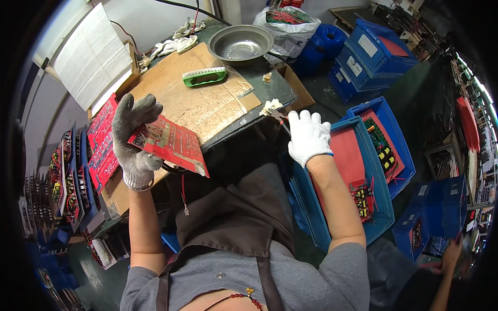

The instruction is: Trimming components or excess material from printed circuit boards using pliers at a workbench.

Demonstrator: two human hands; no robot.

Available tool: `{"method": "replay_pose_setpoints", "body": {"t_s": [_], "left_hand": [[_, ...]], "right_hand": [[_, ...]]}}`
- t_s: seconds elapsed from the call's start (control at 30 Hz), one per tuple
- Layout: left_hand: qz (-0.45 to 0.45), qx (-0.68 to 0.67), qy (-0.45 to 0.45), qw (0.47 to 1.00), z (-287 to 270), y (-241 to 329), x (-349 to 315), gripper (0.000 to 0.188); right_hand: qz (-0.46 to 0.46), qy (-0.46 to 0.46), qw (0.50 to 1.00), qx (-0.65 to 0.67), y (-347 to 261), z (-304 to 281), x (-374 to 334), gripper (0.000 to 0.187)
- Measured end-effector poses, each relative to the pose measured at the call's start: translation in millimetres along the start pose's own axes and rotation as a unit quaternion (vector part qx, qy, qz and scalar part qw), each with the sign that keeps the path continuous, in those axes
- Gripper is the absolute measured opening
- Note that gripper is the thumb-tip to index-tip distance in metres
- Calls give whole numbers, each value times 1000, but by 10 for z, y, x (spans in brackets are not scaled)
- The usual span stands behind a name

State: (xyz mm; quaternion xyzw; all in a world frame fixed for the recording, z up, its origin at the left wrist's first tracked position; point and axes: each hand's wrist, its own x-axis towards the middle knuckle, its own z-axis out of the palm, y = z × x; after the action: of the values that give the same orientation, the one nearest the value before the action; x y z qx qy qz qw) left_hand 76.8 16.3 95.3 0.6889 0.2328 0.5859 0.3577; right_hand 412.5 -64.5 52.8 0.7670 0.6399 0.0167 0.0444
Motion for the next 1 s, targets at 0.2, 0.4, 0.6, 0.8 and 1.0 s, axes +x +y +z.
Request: {"method": "replay_pose_setpoints", "body": {"t_s": [0.2, 0.4, 0.6, 0.8, 1.0], "left_hand": [[-16, -17, 17, 1000, 6, 12, 3, 135], [-22, -7, 7, 1000, -26, 28, 8, 133], [-20, -12, 3, 1000, -35, 16, -16, 131], [-16, -25, 9, 1000, -47, 12, -31, 129], [-8, -10, -1, 1000, -79, 1, -35, 127]], "right_hand": [[23, -1, 999, -29, -258, -34, -131, 65], [40, -38, 998, 12, -373, -19, -97, 53], [0, -143, 990, 6, -207, -217, 32, 58], [-13, -139, 990, -3, -249, -103, -195, 69], [-2, 10, 999, 44, -259, -101, -290, 66]]}}
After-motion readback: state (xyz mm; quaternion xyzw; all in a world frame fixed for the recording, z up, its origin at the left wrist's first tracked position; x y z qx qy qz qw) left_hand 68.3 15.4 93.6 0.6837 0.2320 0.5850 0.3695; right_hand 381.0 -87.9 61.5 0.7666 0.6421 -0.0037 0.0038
